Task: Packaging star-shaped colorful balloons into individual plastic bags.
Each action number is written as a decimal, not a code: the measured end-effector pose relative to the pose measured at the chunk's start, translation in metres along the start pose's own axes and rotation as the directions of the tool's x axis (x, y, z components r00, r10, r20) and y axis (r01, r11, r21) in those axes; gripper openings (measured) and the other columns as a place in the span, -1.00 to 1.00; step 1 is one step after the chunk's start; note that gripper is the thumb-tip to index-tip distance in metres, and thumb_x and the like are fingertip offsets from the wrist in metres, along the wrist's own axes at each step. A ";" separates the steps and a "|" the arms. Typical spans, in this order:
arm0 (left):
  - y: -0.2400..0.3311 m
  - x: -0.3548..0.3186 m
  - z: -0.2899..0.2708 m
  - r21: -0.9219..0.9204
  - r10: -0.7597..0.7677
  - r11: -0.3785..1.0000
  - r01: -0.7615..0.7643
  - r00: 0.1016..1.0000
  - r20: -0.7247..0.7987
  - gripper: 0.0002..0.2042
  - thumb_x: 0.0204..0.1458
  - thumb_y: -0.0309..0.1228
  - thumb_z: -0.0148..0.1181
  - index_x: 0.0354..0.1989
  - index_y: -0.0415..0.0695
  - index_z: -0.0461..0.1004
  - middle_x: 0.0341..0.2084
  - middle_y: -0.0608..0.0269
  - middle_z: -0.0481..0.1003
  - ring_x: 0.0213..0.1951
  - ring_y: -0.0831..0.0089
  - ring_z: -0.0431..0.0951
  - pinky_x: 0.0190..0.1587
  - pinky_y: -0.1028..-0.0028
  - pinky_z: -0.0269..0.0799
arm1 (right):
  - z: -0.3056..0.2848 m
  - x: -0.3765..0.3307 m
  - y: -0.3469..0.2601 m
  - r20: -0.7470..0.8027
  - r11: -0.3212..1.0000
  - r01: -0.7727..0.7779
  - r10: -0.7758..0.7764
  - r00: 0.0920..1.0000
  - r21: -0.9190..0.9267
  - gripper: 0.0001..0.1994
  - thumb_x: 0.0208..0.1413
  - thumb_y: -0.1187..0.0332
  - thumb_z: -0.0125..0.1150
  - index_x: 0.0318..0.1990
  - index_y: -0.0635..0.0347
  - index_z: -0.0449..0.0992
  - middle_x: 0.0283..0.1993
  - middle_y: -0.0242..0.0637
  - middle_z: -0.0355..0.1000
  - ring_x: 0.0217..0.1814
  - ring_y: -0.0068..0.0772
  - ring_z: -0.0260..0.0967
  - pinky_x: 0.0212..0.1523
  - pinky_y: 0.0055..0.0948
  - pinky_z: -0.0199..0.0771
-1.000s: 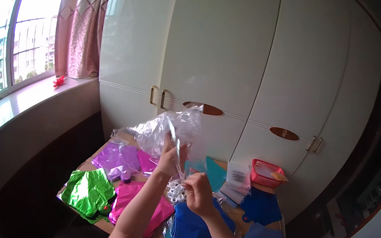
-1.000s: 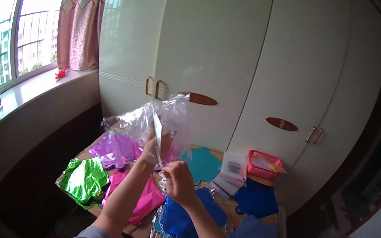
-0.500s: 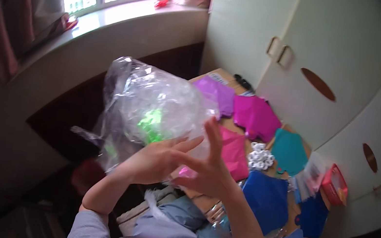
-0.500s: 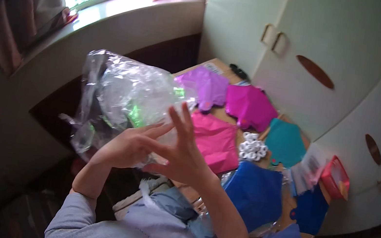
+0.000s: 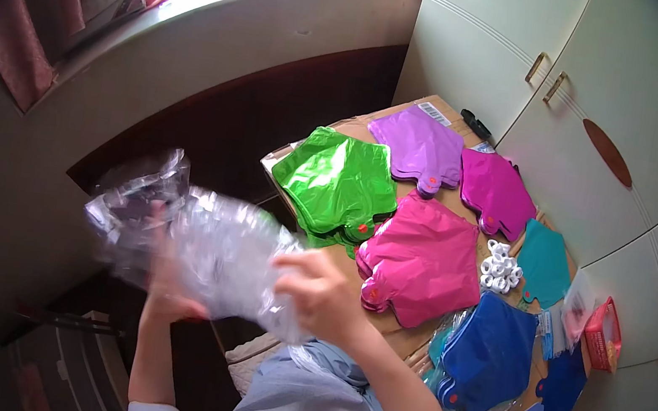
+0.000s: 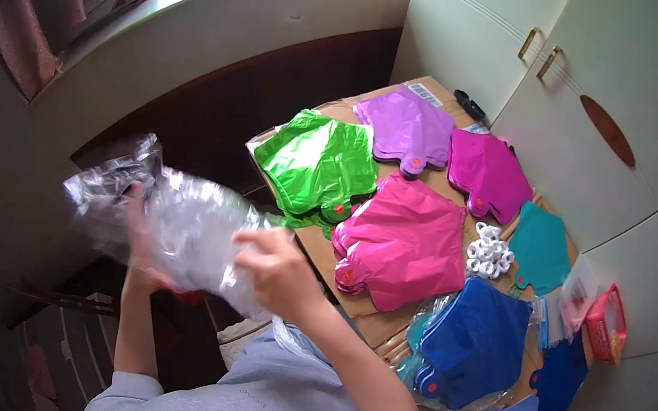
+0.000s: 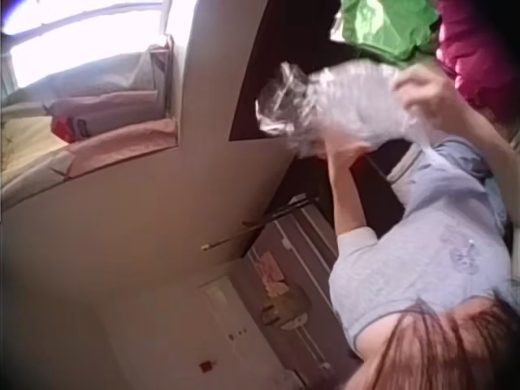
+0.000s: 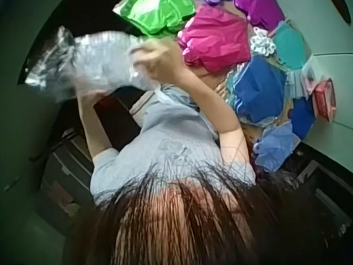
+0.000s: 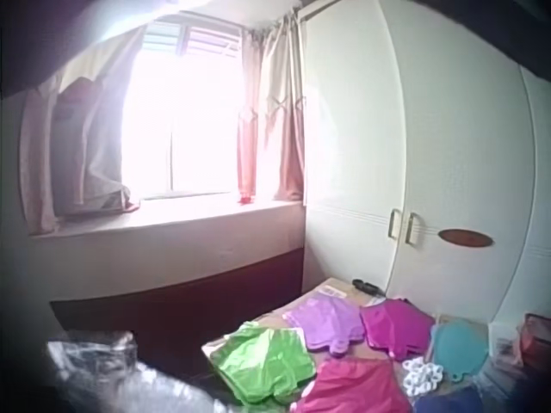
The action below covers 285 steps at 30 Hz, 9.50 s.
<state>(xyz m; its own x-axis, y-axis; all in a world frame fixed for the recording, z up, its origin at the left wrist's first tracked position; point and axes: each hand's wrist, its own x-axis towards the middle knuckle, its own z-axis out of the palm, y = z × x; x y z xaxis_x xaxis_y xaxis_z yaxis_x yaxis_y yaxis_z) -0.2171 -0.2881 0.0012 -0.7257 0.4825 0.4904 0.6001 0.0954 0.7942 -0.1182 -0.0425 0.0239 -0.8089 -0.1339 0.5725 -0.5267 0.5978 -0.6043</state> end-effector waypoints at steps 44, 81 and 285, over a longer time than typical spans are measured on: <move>0.006 -0.067 0.114 -0.329 0.307 0.923 -0.199 0.897 0.318 0.05 -0.65 -0.01 0.57 0.11 0.04 0.03 0.09 -0.21 0.03 0.05 -0.03 0.25 0.04 0.10 0.24 | 0.051 -0.106 -0.024 -0.287 0.938 -0.283 0.333 0.898 0.202 -0.56 -0.42 0.19 0.38 -0.39 0.20 0.31 -0.56 -0.14 0.37 -0.52 -0.06 0.43 -0.55 -0.23 0.42; -0.343 -0.171 0.080 0.355 -0.756 0.631 0.690 0.649 0.085 -0.71 0.06 -0.27 0.04 -0.13 -0.17 0.47 -0.25 -0.03 0.52 -0.13 0.19 0.53 -0.11 0.36 0.40 | -0.009 -0.207 -0.073 -0.303 0.795 -0.605 0.566 0.766 -0.045 -0.71 -0.13 0.51 0.24 -0.18 0.22 0.40 -0.27 -0.19 0.44 -0.34 -0.31 0.46 -0.37 -0.46 0.48; 0.115 0.158 0.262 -0.629 0.587 0.775 -0.065 0.444 0.677 -0.77 -0.03 -0.72 -0.03 -0.18 -0.31 0.43 -0.38 0.24 0.51 -0.32 0.58 0.47 -0.27 0.57 0.38 | -0.249 -0.203 -0.121 -0.205 0.536 -0.374 0.738 0.643 0.757 -0.91 0.26 0.36 -0.12 -0.29 0.12 0.22 -0.63 -0.56 0.01 -0.65 -0.75 -0.10 -0.66 -0.66 -0.11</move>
<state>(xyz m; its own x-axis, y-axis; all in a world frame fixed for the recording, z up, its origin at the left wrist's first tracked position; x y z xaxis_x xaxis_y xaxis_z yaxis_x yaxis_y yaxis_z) -0.1745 0.0276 0.0763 0.2579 0.8598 0.4407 0.3008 -0.5049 0.8091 0.1745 0.1088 0.1186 -0.8550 0.5174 0.0355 -0.1775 -0.2277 -0.9574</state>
